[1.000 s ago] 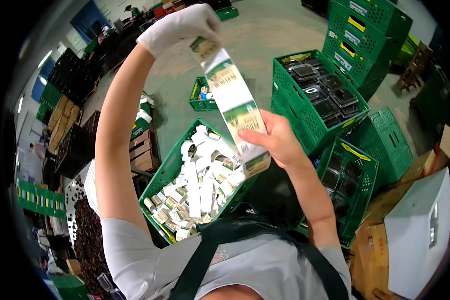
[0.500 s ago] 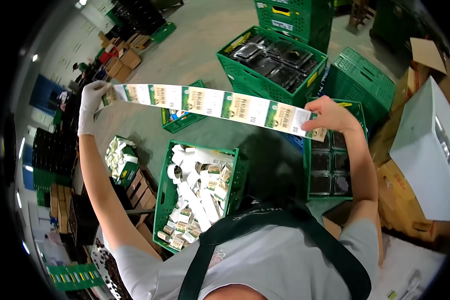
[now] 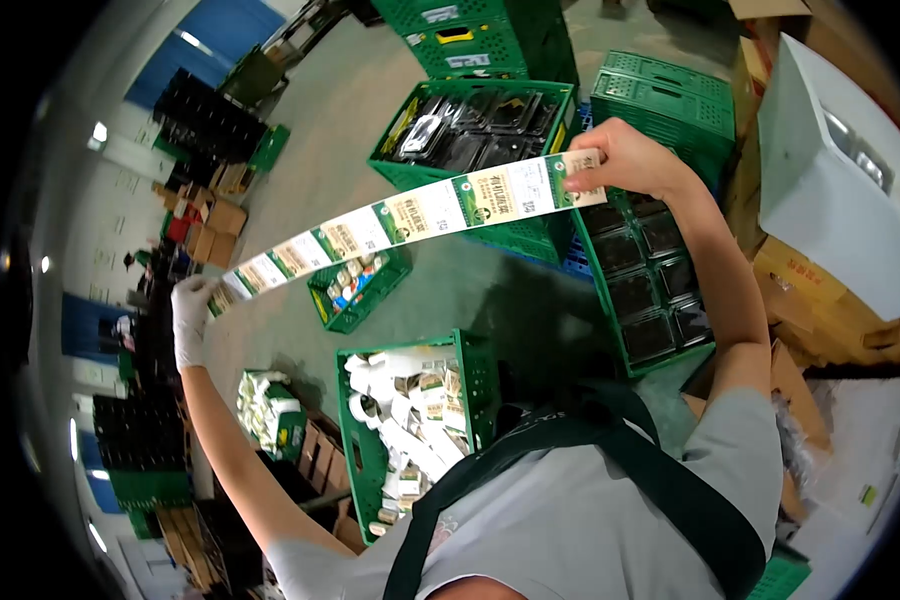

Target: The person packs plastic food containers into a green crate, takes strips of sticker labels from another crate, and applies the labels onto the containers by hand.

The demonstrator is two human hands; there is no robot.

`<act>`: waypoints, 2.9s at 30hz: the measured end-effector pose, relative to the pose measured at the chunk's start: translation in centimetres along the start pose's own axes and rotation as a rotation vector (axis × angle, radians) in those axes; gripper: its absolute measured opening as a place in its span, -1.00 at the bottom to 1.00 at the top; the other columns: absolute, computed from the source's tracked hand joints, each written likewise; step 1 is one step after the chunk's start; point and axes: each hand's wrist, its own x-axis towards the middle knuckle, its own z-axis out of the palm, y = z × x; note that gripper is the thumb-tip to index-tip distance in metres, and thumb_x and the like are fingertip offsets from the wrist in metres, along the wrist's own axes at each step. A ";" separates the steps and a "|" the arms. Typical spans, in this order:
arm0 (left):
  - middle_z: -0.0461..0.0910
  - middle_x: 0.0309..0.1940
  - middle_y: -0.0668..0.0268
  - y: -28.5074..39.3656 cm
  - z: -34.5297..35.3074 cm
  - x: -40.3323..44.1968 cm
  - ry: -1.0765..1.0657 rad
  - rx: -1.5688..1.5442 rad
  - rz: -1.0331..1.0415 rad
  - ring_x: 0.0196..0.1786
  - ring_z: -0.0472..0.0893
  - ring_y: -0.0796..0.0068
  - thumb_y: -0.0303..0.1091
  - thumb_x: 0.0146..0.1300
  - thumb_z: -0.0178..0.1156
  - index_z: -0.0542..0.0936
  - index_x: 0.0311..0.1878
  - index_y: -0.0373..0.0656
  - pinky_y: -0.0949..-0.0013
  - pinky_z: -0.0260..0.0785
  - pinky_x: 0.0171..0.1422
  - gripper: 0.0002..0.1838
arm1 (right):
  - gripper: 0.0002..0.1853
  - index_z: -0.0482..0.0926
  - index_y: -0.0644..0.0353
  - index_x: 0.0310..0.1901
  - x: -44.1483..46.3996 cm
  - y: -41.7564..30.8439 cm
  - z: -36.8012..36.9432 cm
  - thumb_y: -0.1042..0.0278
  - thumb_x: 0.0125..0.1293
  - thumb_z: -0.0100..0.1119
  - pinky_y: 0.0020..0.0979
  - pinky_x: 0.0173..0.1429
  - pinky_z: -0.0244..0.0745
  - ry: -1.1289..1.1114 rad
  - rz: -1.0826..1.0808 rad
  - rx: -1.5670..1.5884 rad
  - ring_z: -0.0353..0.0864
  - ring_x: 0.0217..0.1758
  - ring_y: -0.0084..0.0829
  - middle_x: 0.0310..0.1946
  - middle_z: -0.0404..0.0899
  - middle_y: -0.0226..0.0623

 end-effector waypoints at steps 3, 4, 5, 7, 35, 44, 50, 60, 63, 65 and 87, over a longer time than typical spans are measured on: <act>0.54 -0.61 0.14 -0.8 2.0 0.1 -0.026 0.037 -0.052 -0.54 0.52 0.48 -0.24 -0.04 0.32 0.60 -0.38 -0.35 0.40 0.35 -0.40 -0.69 | -0.85 0.55 0.34 -0.43 -0.1 0.0 -0.4 0.47 0.01 0.33 -0.61 -0.43 0.36 0.031 -0.013 0.028 0.48 -0.50 -0.68 -0.55 0.56 -0.38; 0.55 -0.61 0.13 -0.9 2.5 0.3 -0.035 0.080 -0.041 -0.54 0.54 0.44 -0.23 -0.05 0.33 0.60 -0.37 -0.34 0.38 0.36 -0.39 -0.67 | -0.85 0.55 0.36 -0.42 -0.1 0.0 -0.7 0.49 0.01 0.32 -0.62 -0.41 0.38 0.021 -0.036 0.080 0.50 -0.49 -0.68 -0.54 0.57 -0.36; 0.57 -0.58 0.10 -0.8 3.0 0.4 -0.027 0.077 -0.067 -0.52 0.58 0.38 -0.22 -0.05 0.33 0.61 -0.36 -0.33 0.37 0.39 -0.36 -0.67 | -0.84 0.55 0.38 -0.40 0.0 0.4 -1.0 0.51 0.02 0.31 -0.63 -0.39 0.41 0.009 -0.011 0.087 0.52 -0.46 -0.68 -0.51 0.59 -0.33; 0.58 -0.57 0.11 -1.6 4.2 0.9 -0.028 0.056 -0.053 -0.50 0.59 0.34 -0.22 -0.06 0.32 0.62 -0.37 -0.32 0.37 0.40 -0.34 -0.69 | -0.85 0.55 0.38 -0.41 -0.2 0.1 -1.2 0.51 0.01 0.31 -0.63 -0.40 0.40 0.034 -0.024 0.069 0.52 -0.46 -0.68 -0.51 0.59 -0.32; 0.47 0.02 0.05 12.7 14.2 1.5 -0.163 0.014 0.251 0.09 0.45 0.11 -0.08 0.01 0.24 0.58 -0.10 -0.17 0.25 0.30 0.15 -0.56 | -0.87 0.53 0.36 -0.43 -2.3 -1.6 -4.2 0.52 0.04 0.29 -0.63 -0.37 0.42 0.098 0.075 -0.017 0.55 -0.42 -0.68 -0.48 0.62 -0.30; 0.47 0.05 0.17 39.1 23.0 -8.0 -0.761 -1.414 0.292 0.11 0.44 0.43 -0.40 0.03 0.30 0.40 0.13 -0.30 0.41 0.26 0.18 -0.44 | -0.74 0.57 0.37 -0.30 -1.5 0.6 -2.9 0.38 0.01 0.33 -0.56 -0.32 0.44 -0.081 0.051 -0.035 0.57 -0.43 -0.63 -0.44 0.65 -0.26; 0.61 -0.39 0.39 43.0 26.6 -12.0 -0.899 -1.477 -0.148 -0.41 0.51 0.73 -0.50 0.15 0.21 0.59 -0.22 -0.31 0.61 0.36 -0.34 -0.86 | -0.75 0.57 0.30 -0.26 -3.7 5.6 -3.8 0.41 0.01 0.31 -0.58 -0.36 0.37 0.144 0.184 -0.241 0.52 -0.49 -0.64 -0.53 0.62 -0.28; 0.62 -0.37 0.34 45.9 29.6 -12.7 -1.025 -1.402 -0.223 -0.38 0.54 0.71 -0.50 0.12 0.24 0.60 -0.18 -0.31 0.60 0.39 -0.31 -0.82 | -0.74 0.56 0.23 -0.23 -7.7 9.5 -5.8 0.36 0.03 0.33 -0.57 -0.31 0.41 0.239 0.214 -0.031 0.56 -0.45 -0.61 -0.46 0.65 -0.27; 0.63 -0.37 0.33 47.0 30.4 -12.6 -0.986 -1.445 -0.229 -0.38 0.54 0.70 -0.50 0.11 0.25 0.60 -0.19 -0.31 0.59 0.40 -0.32 -0.81 | -0.72 0.55 0.18 -0.17 -8.0 10.5 -6.5 0.39 0.03 0.30 -0.54 -0.30 0.43 0.278 0.238 -0.029 0.57 -0.43 -0.57 -0.44 0.65 -0.30; 0.63 -0.36 0.33 47.6 30.8 -12.5 -0.995 -1.433 -0.253 -0.38 0.55 0.69 -0.51 0.12 0.24 0.60 -0.17 -0.31 0.58 0.41 -0.31 -0.81 | -0.72 0.55 0.19 -0.18 -8.2 11.7 -6.5 0.38 0.04 0.30 -0.51 -0.28 0.45 0.383 0.170 -0.070 0.58 -0.42 -0.54 -0.42 0.64 -0.32; 0.60 -0.32 0.35 47.6 38.1 -12.3 -1.165 -1.210 -0.164 -0.24 0.53 0.63 -0.58 0.11 0.07 0.60 -0.19 -0.28 0.52 0.38 -0.12 -0.79 | -0.89 0.56 0.14 -0.34 -11.3 20.4 3.6 0.40 0.06 0.19 -0.36 -0.29 0.42 0.425 0.064 -0.208 0.50 -0.33 -0.28 -0.44 0.55 -0.34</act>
